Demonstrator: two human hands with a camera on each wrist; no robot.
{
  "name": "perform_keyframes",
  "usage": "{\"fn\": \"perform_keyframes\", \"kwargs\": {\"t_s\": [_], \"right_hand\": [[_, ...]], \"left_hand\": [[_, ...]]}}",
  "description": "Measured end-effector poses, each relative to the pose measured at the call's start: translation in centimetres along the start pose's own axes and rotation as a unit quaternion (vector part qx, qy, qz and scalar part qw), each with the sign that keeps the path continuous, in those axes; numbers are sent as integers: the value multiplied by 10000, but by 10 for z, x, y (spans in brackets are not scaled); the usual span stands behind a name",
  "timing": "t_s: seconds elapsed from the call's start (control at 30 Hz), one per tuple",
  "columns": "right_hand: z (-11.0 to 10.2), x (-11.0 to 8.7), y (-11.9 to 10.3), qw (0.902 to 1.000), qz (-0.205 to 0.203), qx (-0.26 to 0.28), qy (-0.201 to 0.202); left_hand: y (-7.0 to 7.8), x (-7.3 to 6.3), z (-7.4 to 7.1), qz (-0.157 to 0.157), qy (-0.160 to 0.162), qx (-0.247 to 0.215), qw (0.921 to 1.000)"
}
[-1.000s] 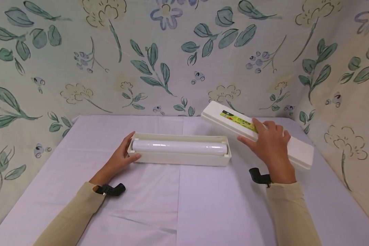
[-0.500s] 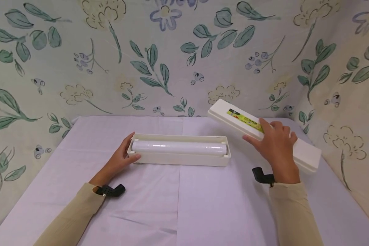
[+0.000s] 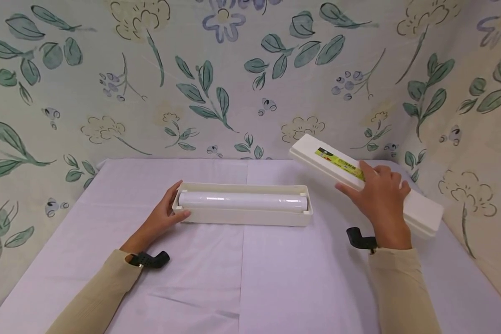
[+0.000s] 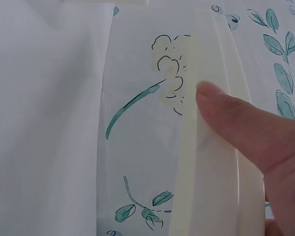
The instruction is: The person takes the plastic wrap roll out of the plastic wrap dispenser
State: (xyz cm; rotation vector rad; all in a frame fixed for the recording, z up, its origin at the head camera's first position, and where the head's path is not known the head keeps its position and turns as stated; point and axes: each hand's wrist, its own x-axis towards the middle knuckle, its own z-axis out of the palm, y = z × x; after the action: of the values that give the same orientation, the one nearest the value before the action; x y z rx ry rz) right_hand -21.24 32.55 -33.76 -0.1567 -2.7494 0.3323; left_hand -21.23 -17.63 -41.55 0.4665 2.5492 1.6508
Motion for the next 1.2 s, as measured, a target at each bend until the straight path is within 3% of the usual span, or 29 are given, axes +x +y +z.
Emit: {"fn": "perform_keyframes", "kwargs": {"t_s": [0.63,0.87,1.2], "right_hand": [[10,1,17,9999,114,-17,124],[8,1,21,9998,106,-62,159],[11,2,26,9996,284,-38,50]], "left_hand": [[-3,1,0,-40,19,-43,10000],[-37,12,0,55,125,-60,9999],[-5,1,0,-12,23,-9,10000]]}}
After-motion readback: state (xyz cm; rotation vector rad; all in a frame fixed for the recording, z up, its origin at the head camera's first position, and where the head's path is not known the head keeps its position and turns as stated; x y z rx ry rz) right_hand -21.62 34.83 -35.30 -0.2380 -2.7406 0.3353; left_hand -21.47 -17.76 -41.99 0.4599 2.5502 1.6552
